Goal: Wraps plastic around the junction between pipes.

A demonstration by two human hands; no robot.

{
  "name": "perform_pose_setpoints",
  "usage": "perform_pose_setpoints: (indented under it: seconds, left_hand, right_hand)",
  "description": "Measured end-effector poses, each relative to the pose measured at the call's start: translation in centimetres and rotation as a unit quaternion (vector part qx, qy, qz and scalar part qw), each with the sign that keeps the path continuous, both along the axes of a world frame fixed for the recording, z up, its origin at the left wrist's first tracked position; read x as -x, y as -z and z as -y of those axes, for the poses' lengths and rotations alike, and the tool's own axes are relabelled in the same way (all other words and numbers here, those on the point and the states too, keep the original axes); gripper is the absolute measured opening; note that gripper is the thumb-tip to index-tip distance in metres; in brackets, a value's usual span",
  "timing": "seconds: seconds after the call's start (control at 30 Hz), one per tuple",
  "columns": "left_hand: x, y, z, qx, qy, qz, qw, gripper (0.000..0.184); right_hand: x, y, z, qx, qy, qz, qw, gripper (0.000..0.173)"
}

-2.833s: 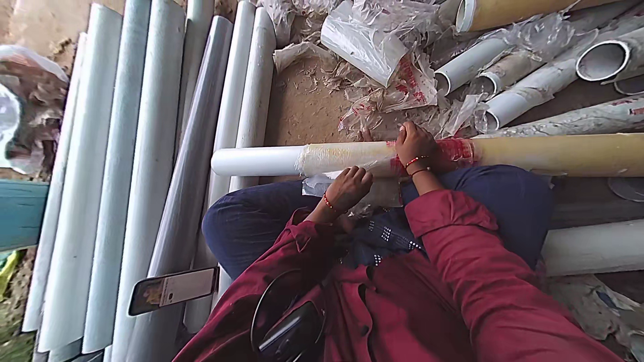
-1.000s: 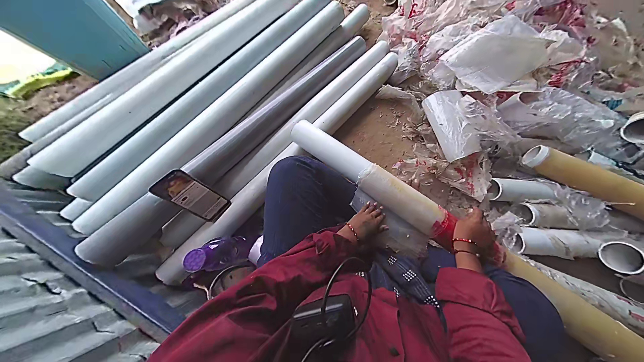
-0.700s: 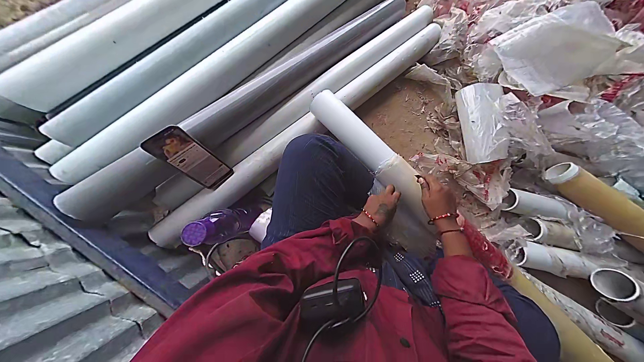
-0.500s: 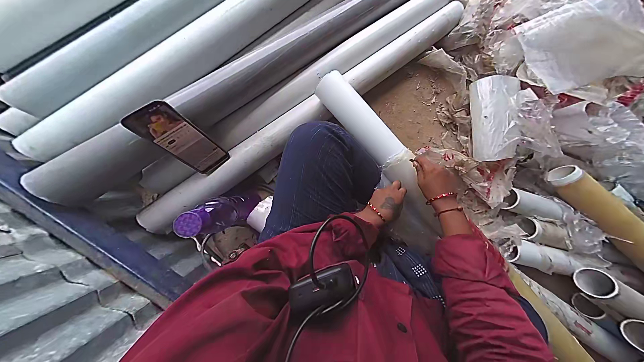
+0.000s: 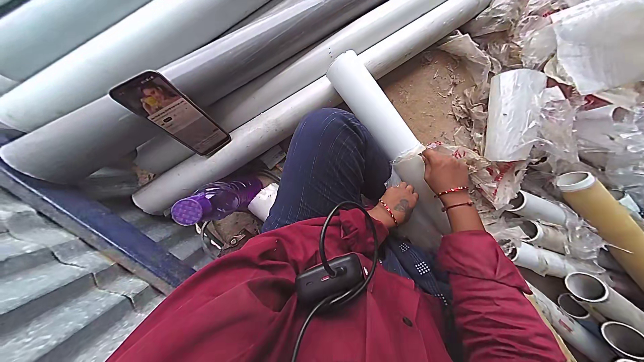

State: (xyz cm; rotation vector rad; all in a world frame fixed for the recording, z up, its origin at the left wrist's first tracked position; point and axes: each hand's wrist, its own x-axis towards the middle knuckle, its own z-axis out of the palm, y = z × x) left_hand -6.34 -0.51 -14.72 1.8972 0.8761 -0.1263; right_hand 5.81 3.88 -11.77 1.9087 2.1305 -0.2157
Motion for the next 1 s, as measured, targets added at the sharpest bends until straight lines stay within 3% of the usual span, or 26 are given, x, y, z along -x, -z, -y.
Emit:
perform_pose_setpoints:
  seconds: [0.3,0.63,1.0]
  left_hand:
    - [-0.5,0.9,0.3,-0.024,-0.007,0.000,1.000,0.032]
    - [-0.3,1.2,0.2,-0.034,-0.016,0.001,0.999,0.032]
    - [-0.1,2.0,0.3,-0.069,-0.045,0.028,0.996,0.028]
  right_hand:
    - [-0.7,0.4,0.5,-0.044,-0.044,0.007,0.998,0.019]
    - [-0.7,-0.7,0.3,0.006,-0.061,0.025,0.998,0.014]
    - [-3.0,-0.7,2.3,0.033,-0.037,0.023,0.998,0.021]
